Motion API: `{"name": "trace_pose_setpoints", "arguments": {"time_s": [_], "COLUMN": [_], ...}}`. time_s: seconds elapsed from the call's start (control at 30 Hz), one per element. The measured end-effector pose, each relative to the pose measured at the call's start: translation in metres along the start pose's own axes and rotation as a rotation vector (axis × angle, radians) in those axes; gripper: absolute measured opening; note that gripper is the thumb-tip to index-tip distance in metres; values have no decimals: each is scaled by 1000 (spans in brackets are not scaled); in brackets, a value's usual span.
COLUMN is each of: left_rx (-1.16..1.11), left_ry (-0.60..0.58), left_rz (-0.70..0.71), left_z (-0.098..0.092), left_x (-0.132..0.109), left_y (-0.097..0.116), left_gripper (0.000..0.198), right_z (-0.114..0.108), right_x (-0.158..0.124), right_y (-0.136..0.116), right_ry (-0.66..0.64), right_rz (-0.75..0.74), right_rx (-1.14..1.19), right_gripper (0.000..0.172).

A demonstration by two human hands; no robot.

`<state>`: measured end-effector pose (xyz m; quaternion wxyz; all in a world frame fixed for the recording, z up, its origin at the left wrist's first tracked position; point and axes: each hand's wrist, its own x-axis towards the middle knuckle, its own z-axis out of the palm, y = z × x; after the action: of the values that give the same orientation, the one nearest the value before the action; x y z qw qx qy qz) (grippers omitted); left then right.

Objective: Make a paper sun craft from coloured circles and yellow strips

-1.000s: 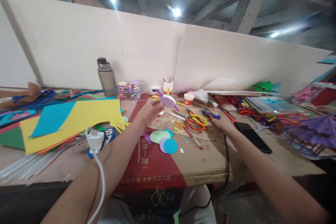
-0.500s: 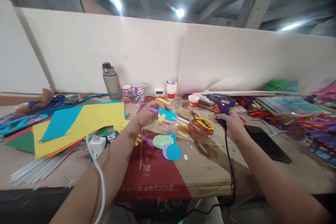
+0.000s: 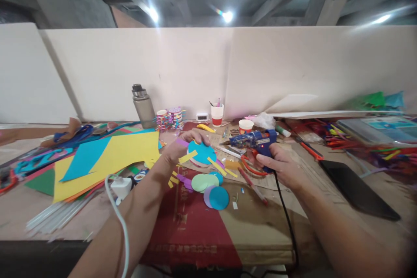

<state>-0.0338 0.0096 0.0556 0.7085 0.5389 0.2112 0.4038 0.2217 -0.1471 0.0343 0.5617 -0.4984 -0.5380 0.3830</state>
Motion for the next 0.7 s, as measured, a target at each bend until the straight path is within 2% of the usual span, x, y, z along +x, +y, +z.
{"name": "trace_pose_setpoints", "arguments": {"time_s": [0.3, 0.5, 0.7], "left_rx": [44, -9, 33], "left_ry": [64, 18, 4], "left_rz": [-52, -135, -21], "left_z": [6, 11, 11], "left_x": [-2, -1, -2], "left_y": [-3, -1, -4], "left_gripper": [39, 36, 41], "right_z": [-1, 1, 2], "right_x": [-4, -5, -5], "right_y": [-2, -1, -3], "right_ry": [-20, -56, -36], "right_rz": [69, 55, 52], "right_rx": [-147, -157, -152], "right_gripper": [30, 30, 28]}}
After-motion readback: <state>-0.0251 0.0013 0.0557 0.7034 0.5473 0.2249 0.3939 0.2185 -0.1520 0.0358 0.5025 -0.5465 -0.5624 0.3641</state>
